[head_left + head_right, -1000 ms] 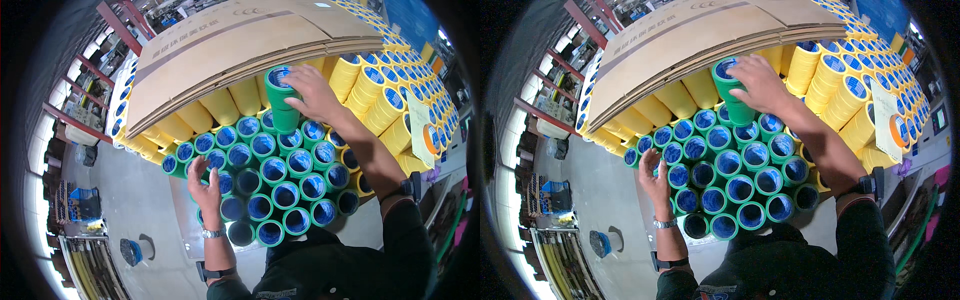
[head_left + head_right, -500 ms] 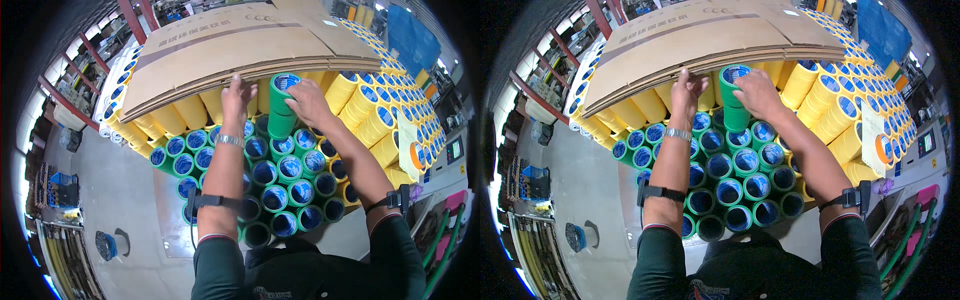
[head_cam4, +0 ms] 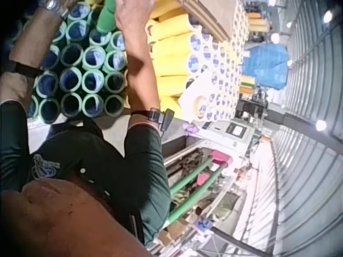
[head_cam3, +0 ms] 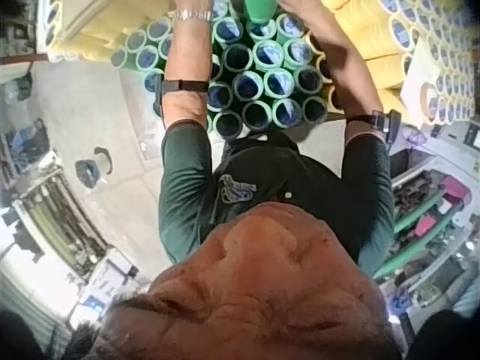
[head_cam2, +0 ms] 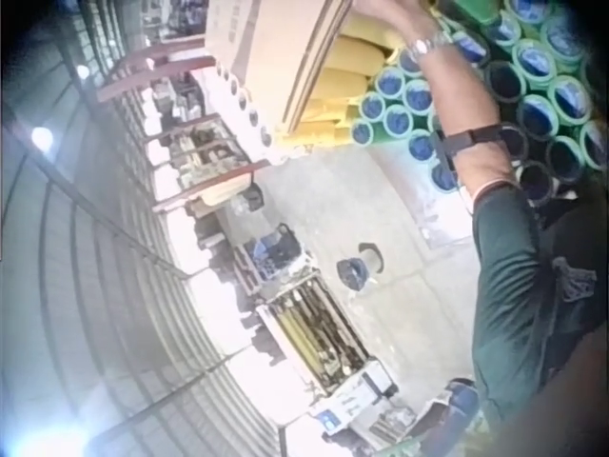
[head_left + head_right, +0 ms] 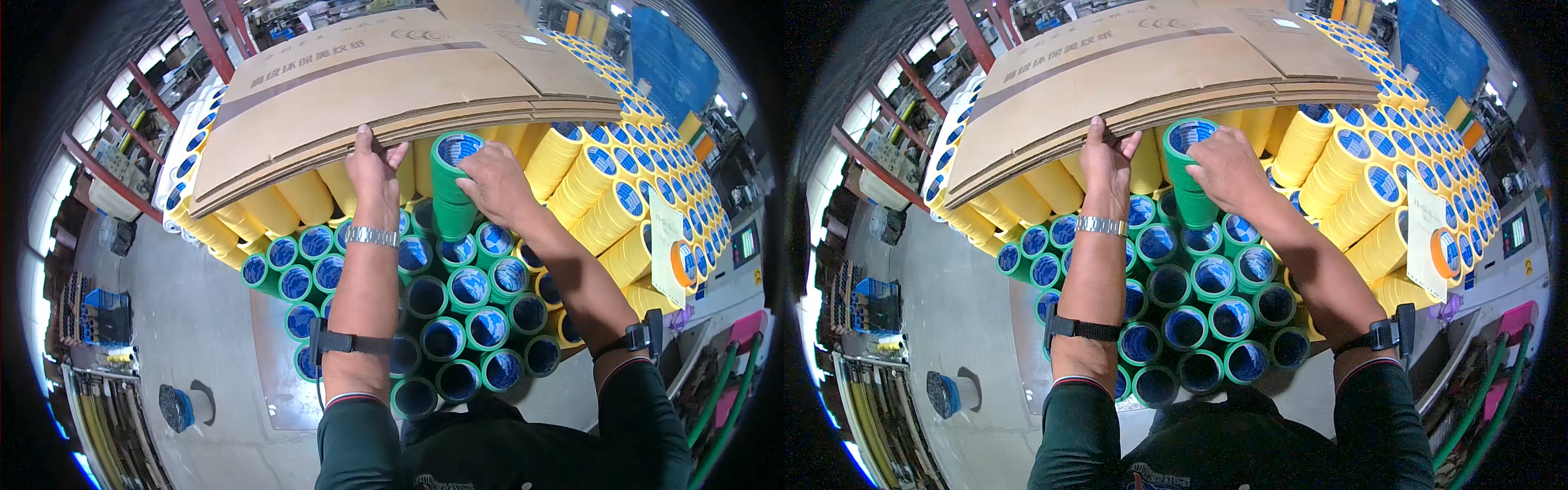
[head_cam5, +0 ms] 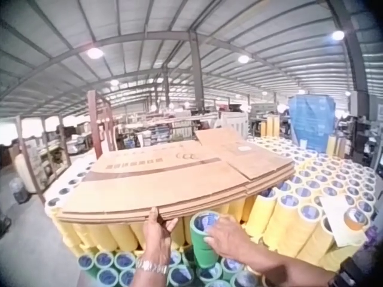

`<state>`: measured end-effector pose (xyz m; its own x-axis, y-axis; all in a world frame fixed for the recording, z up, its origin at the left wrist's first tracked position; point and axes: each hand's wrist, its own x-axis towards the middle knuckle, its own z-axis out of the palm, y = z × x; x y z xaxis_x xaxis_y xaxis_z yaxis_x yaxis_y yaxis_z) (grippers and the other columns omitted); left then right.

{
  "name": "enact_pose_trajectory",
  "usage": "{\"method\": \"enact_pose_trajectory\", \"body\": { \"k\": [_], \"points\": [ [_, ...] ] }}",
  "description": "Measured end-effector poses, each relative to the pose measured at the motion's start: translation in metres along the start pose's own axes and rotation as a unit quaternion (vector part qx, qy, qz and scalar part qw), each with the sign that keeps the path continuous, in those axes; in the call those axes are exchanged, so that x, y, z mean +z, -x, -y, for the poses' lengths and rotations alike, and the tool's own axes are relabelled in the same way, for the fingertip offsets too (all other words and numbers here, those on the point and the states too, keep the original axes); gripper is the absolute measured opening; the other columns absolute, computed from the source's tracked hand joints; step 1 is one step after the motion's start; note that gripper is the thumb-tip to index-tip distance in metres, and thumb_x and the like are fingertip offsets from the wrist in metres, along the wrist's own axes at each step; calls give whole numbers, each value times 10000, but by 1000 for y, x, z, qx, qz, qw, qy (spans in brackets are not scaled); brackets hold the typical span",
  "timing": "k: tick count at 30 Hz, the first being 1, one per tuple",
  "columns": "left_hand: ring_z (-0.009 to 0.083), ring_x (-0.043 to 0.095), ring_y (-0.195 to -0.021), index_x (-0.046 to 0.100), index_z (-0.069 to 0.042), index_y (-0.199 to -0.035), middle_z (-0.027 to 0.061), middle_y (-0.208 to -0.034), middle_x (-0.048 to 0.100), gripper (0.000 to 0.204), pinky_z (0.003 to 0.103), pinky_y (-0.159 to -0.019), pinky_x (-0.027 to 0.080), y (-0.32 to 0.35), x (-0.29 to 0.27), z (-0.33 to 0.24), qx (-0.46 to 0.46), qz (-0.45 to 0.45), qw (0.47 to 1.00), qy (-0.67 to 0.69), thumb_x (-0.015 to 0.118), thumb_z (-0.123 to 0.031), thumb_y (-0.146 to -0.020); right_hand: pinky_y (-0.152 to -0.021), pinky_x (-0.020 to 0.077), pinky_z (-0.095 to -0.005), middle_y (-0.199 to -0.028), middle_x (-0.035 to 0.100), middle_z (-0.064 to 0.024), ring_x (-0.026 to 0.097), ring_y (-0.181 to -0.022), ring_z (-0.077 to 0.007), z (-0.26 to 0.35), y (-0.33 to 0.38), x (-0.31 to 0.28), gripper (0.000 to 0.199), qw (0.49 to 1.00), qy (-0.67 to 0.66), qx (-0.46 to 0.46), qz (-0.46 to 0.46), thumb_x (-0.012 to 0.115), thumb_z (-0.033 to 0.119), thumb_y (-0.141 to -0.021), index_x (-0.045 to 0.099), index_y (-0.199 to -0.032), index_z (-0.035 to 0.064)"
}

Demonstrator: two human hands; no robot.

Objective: Organizing green adhesive rolls on a pallet and loading long rolls onto a cutting machine.

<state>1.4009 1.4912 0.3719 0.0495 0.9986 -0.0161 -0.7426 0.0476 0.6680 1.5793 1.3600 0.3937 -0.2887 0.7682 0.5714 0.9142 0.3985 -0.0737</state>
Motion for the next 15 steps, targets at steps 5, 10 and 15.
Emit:
{"method": "enact_pose_trajectory", "body": {
  "k": [5, 10, 15],
  "points": [
    [315, 673, -864, 524, -8, -1179, 172, -1099, 617, 333, 454, -733, 624, -5, 14, 5, 10, -55, 998, -11, 553, -295, -1014, -955, 418, -470, -910, 623, -138, 577, -966, -341, 0, 2, 1, 176, 1000, 0, -1, -4, 703, 173, -821, 634, -948, 72],
    [300, 686, -755, 513, 6, -1128, 170, -981, 632, 410, 406, -652, 625, -5, 14, 2, -3, -94, 992, -84, 599, -370, -989, -944, 419, -470, -902, 616, -136, 573, -965, -339, 1, -1, -1, 171, 1000, 6, -10, -13, 699, 174, -819, 631, -941, 74],
    [271, 684, -713, 514, 5, -1071, 132, -840, 632, 547, 343, -626, 592, 9, -6, 1, -33, -24, 988, -149, 658, -502, -924, -910, 422, -478, -806, 632, -114, 582, -906, -329, -2, 0, -1, 166, 999, -2, -22, -32, 685, 205, -830, 591, -817, 69]
  ]
}}
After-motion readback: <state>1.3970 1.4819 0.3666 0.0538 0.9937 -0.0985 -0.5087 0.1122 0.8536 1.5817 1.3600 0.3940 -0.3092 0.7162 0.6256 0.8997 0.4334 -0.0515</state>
